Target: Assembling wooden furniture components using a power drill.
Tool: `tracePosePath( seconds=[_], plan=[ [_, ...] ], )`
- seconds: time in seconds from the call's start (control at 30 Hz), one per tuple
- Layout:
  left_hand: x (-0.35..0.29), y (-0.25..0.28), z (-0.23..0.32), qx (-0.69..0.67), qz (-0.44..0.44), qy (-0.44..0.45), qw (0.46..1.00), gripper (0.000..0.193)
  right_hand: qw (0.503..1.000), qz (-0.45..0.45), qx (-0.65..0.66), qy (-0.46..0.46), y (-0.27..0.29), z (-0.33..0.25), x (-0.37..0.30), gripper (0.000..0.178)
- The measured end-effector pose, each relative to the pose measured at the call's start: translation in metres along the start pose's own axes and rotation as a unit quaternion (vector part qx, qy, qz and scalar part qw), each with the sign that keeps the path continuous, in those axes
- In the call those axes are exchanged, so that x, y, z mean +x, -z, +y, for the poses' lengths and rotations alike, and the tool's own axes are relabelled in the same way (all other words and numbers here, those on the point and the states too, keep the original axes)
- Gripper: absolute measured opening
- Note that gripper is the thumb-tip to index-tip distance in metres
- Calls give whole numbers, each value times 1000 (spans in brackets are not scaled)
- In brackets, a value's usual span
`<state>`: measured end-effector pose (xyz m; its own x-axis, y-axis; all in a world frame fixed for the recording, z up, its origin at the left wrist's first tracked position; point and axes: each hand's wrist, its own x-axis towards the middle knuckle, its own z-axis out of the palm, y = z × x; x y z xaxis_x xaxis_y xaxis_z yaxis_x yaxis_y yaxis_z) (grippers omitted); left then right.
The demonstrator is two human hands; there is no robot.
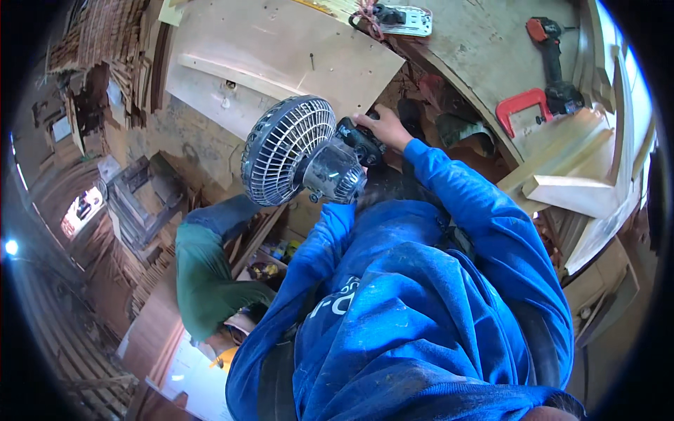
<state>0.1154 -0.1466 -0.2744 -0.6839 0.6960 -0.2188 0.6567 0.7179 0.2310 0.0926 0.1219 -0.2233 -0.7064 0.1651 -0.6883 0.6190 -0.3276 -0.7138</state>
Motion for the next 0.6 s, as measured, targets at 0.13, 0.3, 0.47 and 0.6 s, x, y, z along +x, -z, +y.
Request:
tracePosePath(
  seconds=[0.13, 0.3, 0.47, 0.6],
  plan=[
    [20, 48, 40, 13, 108, -9, 994, 96, 993, 20, -60, 95, -2, -3, -2, 56],
    [20, 21, 23, -32, 134, -8, 990, 97, 988, -18, -97, 122, 3, -8, 6, 54],
    [20, 44, 27, -50, 8, 79, 996, 84, 988, -86, -84, 100, 21, -20, -8, 85],
    [96, 161, 88, 8, -229, 89, 969, 76, 973, -223, -17, 56, 34, -31, -40, 120]
  ],
)
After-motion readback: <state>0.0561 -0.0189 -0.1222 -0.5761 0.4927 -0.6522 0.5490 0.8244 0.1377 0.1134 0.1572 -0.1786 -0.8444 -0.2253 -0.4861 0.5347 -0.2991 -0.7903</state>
